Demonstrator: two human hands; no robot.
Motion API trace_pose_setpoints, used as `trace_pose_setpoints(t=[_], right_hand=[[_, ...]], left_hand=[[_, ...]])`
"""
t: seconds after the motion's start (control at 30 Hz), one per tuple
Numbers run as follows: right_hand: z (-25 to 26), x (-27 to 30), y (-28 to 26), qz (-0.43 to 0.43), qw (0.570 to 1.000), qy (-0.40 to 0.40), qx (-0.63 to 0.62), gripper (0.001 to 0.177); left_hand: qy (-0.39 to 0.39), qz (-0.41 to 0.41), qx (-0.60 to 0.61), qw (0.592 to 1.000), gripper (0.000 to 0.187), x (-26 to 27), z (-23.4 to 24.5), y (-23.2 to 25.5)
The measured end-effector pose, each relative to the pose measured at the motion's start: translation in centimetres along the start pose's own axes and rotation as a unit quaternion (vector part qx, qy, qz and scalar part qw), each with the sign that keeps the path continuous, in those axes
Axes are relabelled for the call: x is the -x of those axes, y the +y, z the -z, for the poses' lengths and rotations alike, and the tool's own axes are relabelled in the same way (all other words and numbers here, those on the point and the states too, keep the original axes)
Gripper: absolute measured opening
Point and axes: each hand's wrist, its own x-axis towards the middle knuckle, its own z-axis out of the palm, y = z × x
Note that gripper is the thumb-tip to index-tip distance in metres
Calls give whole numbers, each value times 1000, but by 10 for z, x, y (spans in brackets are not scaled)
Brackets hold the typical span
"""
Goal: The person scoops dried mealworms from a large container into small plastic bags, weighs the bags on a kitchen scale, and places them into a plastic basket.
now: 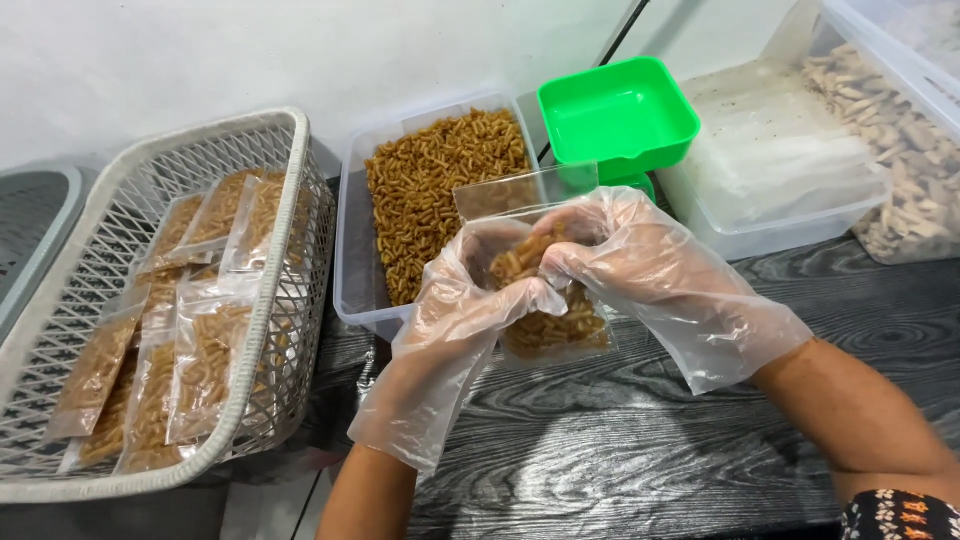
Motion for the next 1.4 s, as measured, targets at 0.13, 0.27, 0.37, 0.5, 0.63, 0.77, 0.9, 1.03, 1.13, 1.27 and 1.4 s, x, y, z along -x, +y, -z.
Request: trace_pose_setpoints(t=[0.13, 0.27, 0.37, 0.5, 0.63, 0.77, 0.9, 1.03, 1.13, 1.27, 1.4], right_hand=[[3, 0, -6, 21, 1000, 17, 8, 27], [23, -9, -26, 54, 988, 36, 139, 26], [39, -7, -49, 164, 970, 48, 175, 16], [97, -31, -23, 274, 860, 115, 414, 15], [142, -73, 15, 272, 931, 117, 214, 18], [121, -48, -10, 310, 922, 130, 195, 13], [139, -60, 7, 328, 904, 152, 230, 6], [144, -63, 20, 305, 914, 156, 218, 8], [156, -78, 50, 333, 899, 148, 244, 5], [138, -59, 49, 343, 893, 141, 256, 6], [160, -50, 72, 286, 876, 147, 358, 5]], left_hand=[[-37, -15, 41, 998, 36, -6, 1, 4], [-82, -29, 85, 993, 32, -15, 4, 6], [-118, -39, 115, 986, 30, -22, 8, 6], [-3, -20, -371, 929, 49, -85, 16, -27], [-16, -303, -285, 909, 19, -139, 3, -67], [-83, -269, -165, 945, 20, -131, -21, -53], [-15, -284, -385, 878, 15, -154, -17, -86], [27, -357, -426, 831, 10, -166, -13, -109], [-36, -295, -362, 884, 13, -171, -7, -126], [-83, -251, 83, 961, 50, -143, -29, -135], [-45, -244, 171, 954, 49, -152, -22, -167]])
